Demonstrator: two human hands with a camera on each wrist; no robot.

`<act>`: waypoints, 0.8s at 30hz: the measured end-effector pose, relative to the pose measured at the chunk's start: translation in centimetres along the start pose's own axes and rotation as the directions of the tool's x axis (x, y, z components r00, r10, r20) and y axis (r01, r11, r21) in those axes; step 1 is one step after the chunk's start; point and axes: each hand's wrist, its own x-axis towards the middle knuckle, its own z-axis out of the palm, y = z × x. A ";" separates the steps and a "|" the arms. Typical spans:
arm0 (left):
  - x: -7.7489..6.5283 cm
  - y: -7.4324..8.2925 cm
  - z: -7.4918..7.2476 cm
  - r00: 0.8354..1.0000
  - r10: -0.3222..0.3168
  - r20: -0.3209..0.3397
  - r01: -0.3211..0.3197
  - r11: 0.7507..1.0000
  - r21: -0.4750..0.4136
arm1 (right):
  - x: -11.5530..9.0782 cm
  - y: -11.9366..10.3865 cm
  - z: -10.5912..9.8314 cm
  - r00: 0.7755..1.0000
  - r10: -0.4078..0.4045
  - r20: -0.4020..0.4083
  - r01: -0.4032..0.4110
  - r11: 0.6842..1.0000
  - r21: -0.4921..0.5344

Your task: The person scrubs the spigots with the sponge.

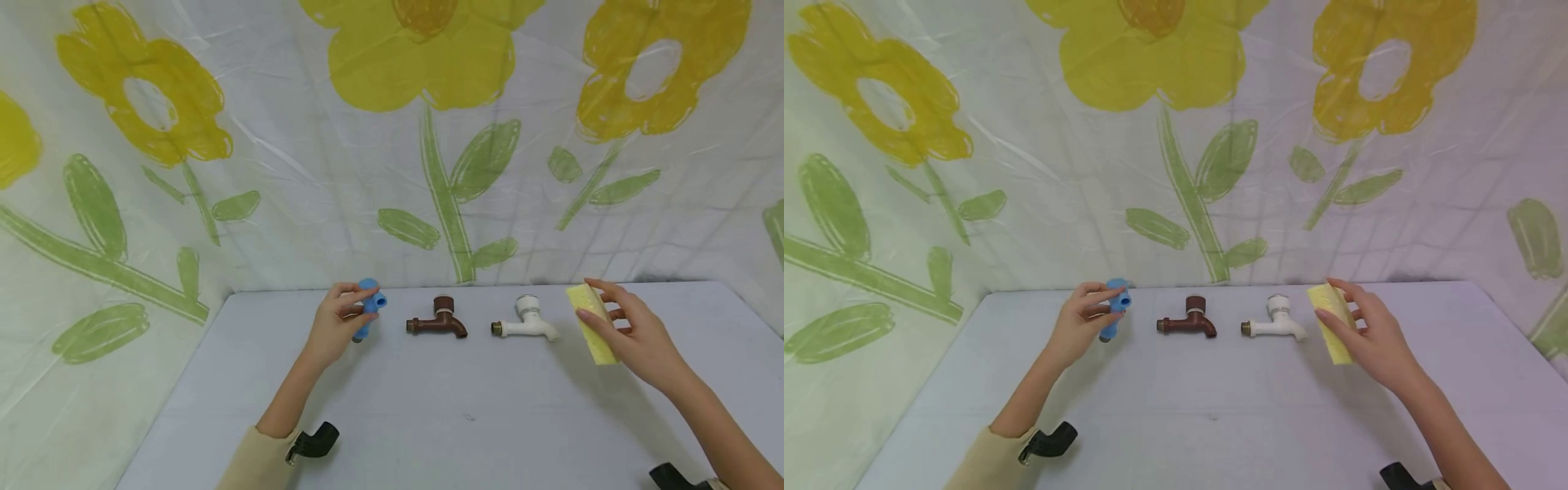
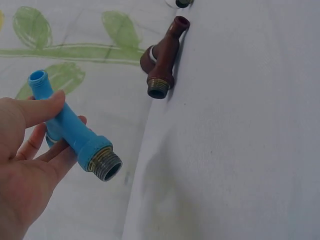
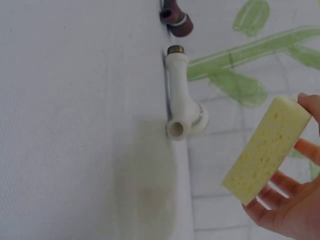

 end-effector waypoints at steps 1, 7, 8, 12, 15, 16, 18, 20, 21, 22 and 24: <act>0.0 -0.1 0.0 1.000 0.004 0.002 -0.004 1.000 0.029 | 0.0 0.1 0.1 1.000 0.001 -0.002 -0.001 1.000 -0.008; 0.0 -0.5 -0.4 0.999 0.036 0.028 -0.040 0.984 0.173 | 0.4 0.9 0.3 1.000 -0.007 -0.015 0.006 0.998 -0.067; 0.1 -0.6 -0.5 0.999 0.038 0.032 -0.043 0.980 0.192 | 0.5 1.0 0.3 1.000 -0.009 -0.017 0.008 0.997 -0.079; 0.3 -1.0 -0.8 0.996 0.069 0.058 -0.083 0.955 0.284 | 0.7 1.6 0.3 1.000 -0.002 -0.019 0.000 0.994 -0.112; 0.5 -1.3 -1.0 0.992 0.099 0.081 -0.121 0.935 0.333 | 0.8 2.2 0.3 1.000 0.009 -0.012 -0.011 0.992 -0.126; 0.6 -1.3 -1.0 0.990 0.107 0.089 -0.131 0.928 0.348 | 0.8 2.3 0.3 1.000 0.014 -0.009 -0.015 0.991 -0.131; 0.7 -1.4 -1.0 0.988 0.112 0.108 -0.145 0.915 0.375 | 0.9 2.7 0.3 1.000 0.022 -0.005 -0.023 0.990 -0.142; 0.9 -1.4 -1.0 0.984 0.114 0.135 -0.159 0.902 0.402 | 0.9 3.0 0.3 0.999 0.033 -0.002 -0.033 0.988 -0.154; 1.0 -1.4 -1.0 0.983 0.110 0.149 -0.163 0.896 0.413 | 0.9 3.1 0.3 0.999 0.037 -0.002 -0.037 0.986 -0.161; 1.0 -1.4 -1.0 0.982 0.098 0.161 -0.158 0.895 0.418 | 0.9 3.3 0.3 0.999 0.042 -0.001 -0.042 0.985 -0.167; 1.2 -1.5 -0.9 0.980 0.077 0.185 -0.151 0.889 0.432 | 0.9 3.5 0.3 0.999 0.048 -0.003 -0.048 0.983 -0.177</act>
